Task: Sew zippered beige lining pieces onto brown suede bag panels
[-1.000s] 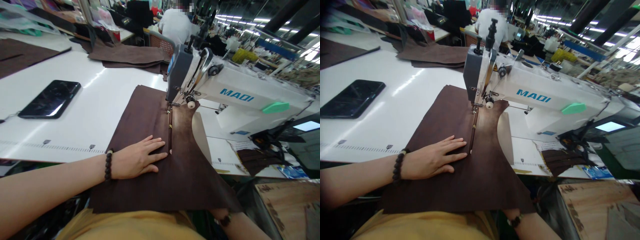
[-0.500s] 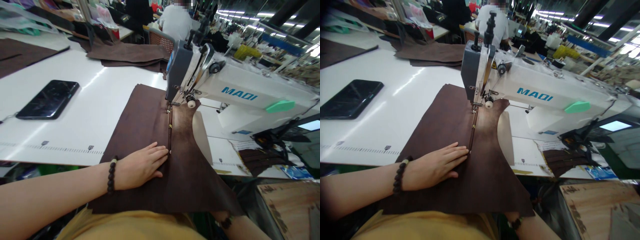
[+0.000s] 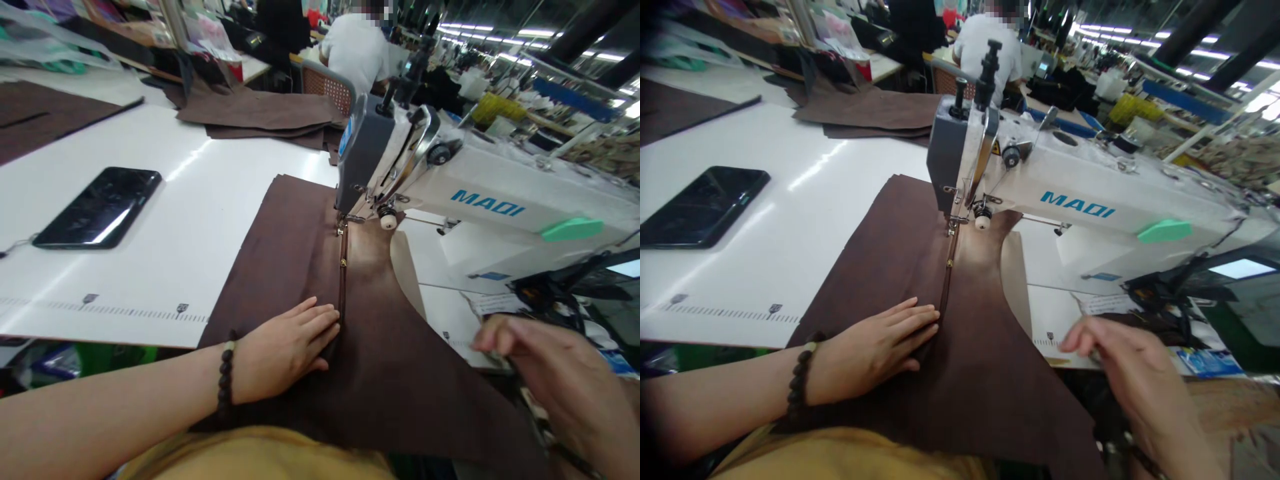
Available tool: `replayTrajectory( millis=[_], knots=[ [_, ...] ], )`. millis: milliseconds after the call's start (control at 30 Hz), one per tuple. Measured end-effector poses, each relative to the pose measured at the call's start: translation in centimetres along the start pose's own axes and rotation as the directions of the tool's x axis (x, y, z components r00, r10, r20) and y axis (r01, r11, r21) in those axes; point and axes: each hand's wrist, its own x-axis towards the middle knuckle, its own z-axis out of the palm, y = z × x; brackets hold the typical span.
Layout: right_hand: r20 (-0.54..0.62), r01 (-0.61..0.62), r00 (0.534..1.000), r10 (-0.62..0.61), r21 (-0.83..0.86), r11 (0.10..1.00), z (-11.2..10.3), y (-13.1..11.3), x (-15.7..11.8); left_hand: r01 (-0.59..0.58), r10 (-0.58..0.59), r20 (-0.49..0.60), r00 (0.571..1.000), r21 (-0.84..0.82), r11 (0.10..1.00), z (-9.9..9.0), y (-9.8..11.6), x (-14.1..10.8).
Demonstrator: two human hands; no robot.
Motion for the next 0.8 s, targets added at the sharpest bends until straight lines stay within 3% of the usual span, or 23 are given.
replayTrajectory(
  millis=[67, 133, 200, 267, 367, 467, 633, 800],
  knots=[
    [-0.015, 0.048, 0.999, -0.047, 0.066, 0.997, 0.8, -1.5, 1.0, 0.004, -0.004, -0.019, 1.0, 0.011, 1.0, 0.1, 0.0, 0.0],
    [0.051, 0.205, 0.977, -0.206, 0.019, 0.979, 3.1, -3.4, 2.0, 0.011, -0.01, -0.03, 1.0, 0.024, 1.0, 0.2, 0.1, 0.0],
    [0.212, 0.407, 0.896, -0.39, -0.042, 0.913, 6.7, -5.0, 2.7, 0.017, -0.015, -0.039, 0.999, 0.035, 0.999, 0.1, 0.1, 0.1],
    [0.284, 0.436, 0.874, -0.394, -0.101, 0.894, 10.5, -5.6, 2.9, 0.017, -0.016, -0.039, 0.999, 0.037, 0.999, 0.1, 0.1, 0.0],
    [0.323, 0.398, 0.89, -0.321, -0.209, 0.893, 14.4, -4.9, 2.6, 0.016, -0.014, -0.059, 0.998, 0.032, 0.999, 0.3, 0.0, -0.1],
    [0.332, 0.39, 0.895, -0.296, -0.267, 0.881, 15.3, -3.6, 2.2, 0.012, -0.01, -0.115, 0.993, 0.022, 1.0, 0.5, 0.2, 0.0],
    [0.375, 0.425, 0.873, -0.313, -0.27, 0.864, 14.4, -2.9, 2.5, 0.028, -0.017, -0.203, 0.979, 0.051, 0.998, 0.6, 0.7, 0.4],
    [0.386, 0.45, 0.864, -0.323, -0.303, 0.84, 14.6, -2.7, 2.7, 0.032, -0.017, -0.192, 0.981, 0.076, 0.997, 0.7, 1.0, 0.5]
  ],
)
